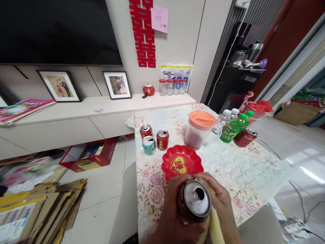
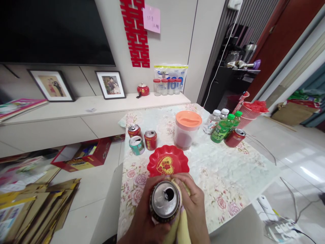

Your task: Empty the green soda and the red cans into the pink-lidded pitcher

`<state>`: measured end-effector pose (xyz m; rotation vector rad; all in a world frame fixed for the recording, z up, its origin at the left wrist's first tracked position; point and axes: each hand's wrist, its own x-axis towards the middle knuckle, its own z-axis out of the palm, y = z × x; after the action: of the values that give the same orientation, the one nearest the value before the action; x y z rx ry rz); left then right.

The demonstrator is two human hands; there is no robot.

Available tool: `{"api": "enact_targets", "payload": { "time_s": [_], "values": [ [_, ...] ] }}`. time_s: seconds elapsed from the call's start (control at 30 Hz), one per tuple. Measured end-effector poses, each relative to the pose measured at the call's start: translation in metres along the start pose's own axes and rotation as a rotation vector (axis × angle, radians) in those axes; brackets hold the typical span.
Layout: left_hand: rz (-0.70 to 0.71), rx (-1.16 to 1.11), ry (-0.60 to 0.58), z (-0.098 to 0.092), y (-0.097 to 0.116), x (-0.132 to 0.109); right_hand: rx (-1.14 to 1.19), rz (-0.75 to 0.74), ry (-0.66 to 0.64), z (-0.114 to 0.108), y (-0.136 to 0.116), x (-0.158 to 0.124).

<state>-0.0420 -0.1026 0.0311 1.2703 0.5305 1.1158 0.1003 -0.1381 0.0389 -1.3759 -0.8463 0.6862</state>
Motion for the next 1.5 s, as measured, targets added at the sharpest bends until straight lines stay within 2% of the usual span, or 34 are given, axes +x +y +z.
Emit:
{"api": "enact_targets", "payload": {
  "time_s": [0.1,0.2,0.37,0.5,0.6,0.67,0.77,0.83,0.9,1.0,1.17,1.3,1.4,1.5],
  "values": [
    [0.007,-0.052,0.059,-0.002,-0.004,0.001,-0.014,-0.04,0.023,0.006,0.011,-0.008],
    [0.059,-0.075,0.105,-0.001,-0.006,0.005,-0.043,-0.068,0.055,0.011,0.011,-0.016],
    [0.001,-0.091,0.198,0.0,-0.005,0.01,-0.178,-0.227,0.168,0.015,-0.009,-0.024],
    [-0.107,-0.074,0.162,0.003,0.0,0.007,-0.21,-0.33,0.242,0.013,-0.03,-0.019],
    [-0.11,-0.156,0.06,0.004,0.003,0.004,-0.164,-0.274,0.226,0.006,-0.038,-0.01],
    [-0.079,-0.186,-0.003,0.002,0.004,0.003,-0.101,-0.173,0.162,0.002,-0.037,-0.003],
    [-0.008,-0.115,-0.073,0.0,0.005,0.003,-0.006,0.016,0.044,0.0,-0.028,0.006],
    [0.057,-0.022,-0.064,0.0,0.005,0.003,0.026,0.091,0.004,0.002,-0.021,0.008],
    [0.11,0.026,-0.012,0.0,0.004,0.003,0.027,0.099,0.007,0.005,-0.014,0.008],
    [0.136,-0.028,0.063,0.0,0.0,0.004,-0.001,0.047,0.031,0.011,-0.005,0.002],
    [0.047,-0.049,0.159,0.001,-0.001,0.009,-0.073,-0.077,0.121,0.019,0.0,-0.011],
    [-0.042,-0.04,0.281,0.006,0.003,0.012,-0.169,-0.293,0.196,0.021,-0.011,-0.018],
    [-0.087,-0.098,0.24,0.009,0.001,0.007,-0.246,-0.431,0.242,0.018,-0.028,-0.018],
    [-0.117,-0.163,0.106,0.008,-0.002,0.001,-0.273,-0.451,0.244,0.012,-0.042,-0.013]
  ]
}}
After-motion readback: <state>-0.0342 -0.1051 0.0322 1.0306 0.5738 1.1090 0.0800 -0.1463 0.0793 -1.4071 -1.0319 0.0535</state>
